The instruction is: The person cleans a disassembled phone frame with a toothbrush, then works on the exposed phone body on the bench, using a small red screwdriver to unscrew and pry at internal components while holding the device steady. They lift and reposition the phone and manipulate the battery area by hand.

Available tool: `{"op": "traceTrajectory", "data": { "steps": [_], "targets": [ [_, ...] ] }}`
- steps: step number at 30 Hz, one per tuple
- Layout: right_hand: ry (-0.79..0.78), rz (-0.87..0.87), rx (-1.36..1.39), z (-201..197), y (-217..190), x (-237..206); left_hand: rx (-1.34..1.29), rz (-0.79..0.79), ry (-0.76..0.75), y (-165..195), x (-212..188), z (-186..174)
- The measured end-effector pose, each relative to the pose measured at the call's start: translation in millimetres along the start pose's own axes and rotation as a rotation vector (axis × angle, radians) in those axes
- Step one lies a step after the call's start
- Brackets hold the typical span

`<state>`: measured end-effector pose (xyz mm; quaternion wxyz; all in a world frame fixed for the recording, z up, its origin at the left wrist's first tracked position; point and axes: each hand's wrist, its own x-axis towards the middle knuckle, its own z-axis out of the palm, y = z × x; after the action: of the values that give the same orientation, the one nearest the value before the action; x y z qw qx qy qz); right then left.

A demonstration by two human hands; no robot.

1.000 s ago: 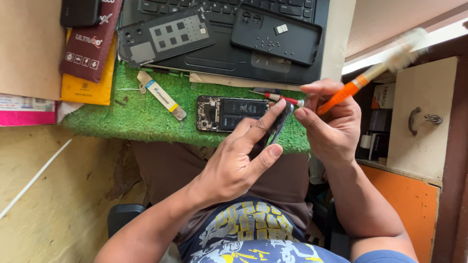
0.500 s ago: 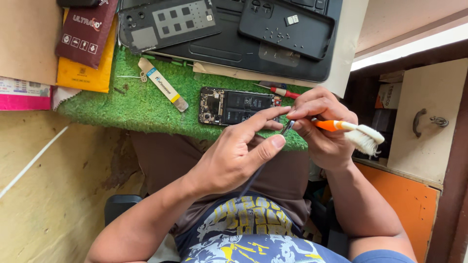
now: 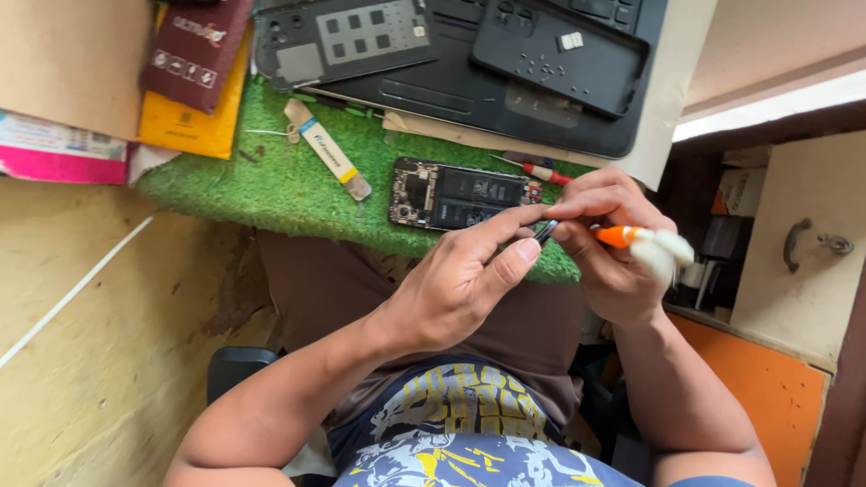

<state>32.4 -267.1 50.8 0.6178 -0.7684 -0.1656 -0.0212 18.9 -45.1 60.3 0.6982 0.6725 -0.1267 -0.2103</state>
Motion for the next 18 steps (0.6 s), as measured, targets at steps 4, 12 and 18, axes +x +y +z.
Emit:
{"op": "traceTrajectory", "data": {
  "steps": [4, 12, 18],
  "targets": [
    [0.105, 0.065, 0.231, -1.4, -1.3, 3.0, -0.443, -0.078, 0.002, -5.1, 8.6, -7.4],
    [0.122, 0.152, 0.446, -6.1, -6.0, 5.8, -0.774, 0.103, 0.184, 11.8, 9.1, -92.1],
    [0.126, 0.165, 0.431, -11.0, -3.3, 5.2, -0.163, 0.302, 0.192, 33.2, 22.0, -179.0]
  ]
}}
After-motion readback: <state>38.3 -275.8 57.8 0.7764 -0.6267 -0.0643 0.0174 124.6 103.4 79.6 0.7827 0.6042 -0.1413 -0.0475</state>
